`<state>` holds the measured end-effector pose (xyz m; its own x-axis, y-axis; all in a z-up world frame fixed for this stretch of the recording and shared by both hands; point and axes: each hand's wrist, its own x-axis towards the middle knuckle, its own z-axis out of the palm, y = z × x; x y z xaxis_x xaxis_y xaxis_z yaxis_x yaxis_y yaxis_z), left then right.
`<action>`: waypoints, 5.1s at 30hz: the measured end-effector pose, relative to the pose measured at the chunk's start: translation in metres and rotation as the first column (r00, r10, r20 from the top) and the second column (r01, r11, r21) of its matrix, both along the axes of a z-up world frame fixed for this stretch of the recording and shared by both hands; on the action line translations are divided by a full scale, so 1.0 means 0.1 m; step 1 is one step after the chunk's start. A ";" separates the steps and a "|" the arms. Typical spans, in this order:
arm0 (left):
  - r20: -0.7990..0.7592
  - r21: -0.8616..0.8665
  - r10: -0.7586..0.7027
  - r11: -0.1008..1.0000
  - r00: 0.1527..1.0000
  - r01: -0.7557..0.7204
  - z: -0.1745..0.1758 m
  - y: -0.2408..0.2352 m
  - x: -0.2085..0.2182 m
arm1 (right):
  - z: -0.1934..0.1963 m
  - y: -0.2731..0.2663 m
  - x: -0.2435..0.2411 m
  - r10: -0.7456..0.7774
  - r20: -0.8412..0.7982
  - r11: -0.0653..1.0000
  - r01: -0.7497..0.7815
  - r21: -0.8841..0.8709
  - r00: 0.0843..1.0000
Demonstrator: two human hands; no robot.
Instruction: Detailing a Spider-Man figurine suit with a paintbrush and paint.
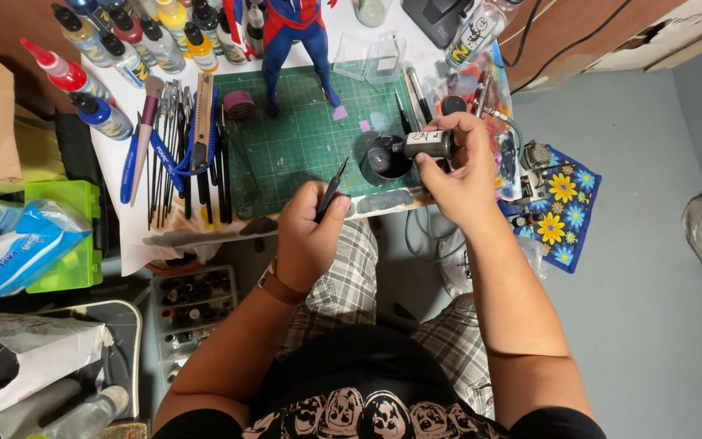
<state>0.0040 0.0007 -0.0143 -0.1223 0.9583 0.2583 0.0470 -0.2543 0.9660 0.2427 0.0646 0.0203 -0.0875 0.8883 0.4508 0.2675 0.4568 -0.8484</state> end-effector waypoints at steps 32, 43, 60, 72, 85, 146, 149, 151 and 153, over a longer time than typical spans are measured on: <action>-0.015 -0.046 -0.011 0.999 1.000 0.010 0.05 0.01 -0.02 | 0.03 -0.05 -0.01 -0.030 0.004 0.999 0.030 -0.012 1.000; -0.008 -0.050 0.002 0.999 1.000 -0.002 0.30 0.21 0.07 | -0.18 -0.07 0.07 -0.068 -0.106 0.998 0.069 0.006 0.992; -0.003 -0.166 -0.318 0.935 0.948 0.313 0.38 0.17 0.28 | -0.01 -0.72 0.14 -0.085 0.378 0.793 -0.167 0.586 0.922; -0.196 -0.177 -0.422 0.903 0.885 0.392 0.36 -0.14 0.37 | -0.34 -1.24 0.18 -0.010 -0.021 0.977 0.006 -0.214 1.000; -0.152 -0.151 -0.459 0.886 0.875 0.438 0.35 -0.27 0.36 | -0.78 -1.32 0.16 -0.310 0.519 0.819 -0.053 0.571 0.797; -0.260 0.440 0.111 0.898 0.959 0.015 0.07 0.15 0.37 | 0.00 -0.68 0.17 -0.112 0.168 0.825 -0.003 0.565 0.979; -0.429 0.392 0.224 0.919 0.875 -0.043 0.26 0.27 0.35 | 0.12 -0.61 0.04 -0.026 -0.115 0.942 0.063 0.331 0.993; -0.473 0.253 0.086 0.967 0.877 0.041 0.30 0.31 0.37 | 0.16 -0.51 0.05 -0.034 -0.155 0.964 0.073 0.255 0.987; -0.561 0.230 0.089 0.972 0.823 0.052 0.14 0.39 0.41 | 0.11 -0.36 0.18 -0.035 -0.056 0.971 0.047 0.232 0.998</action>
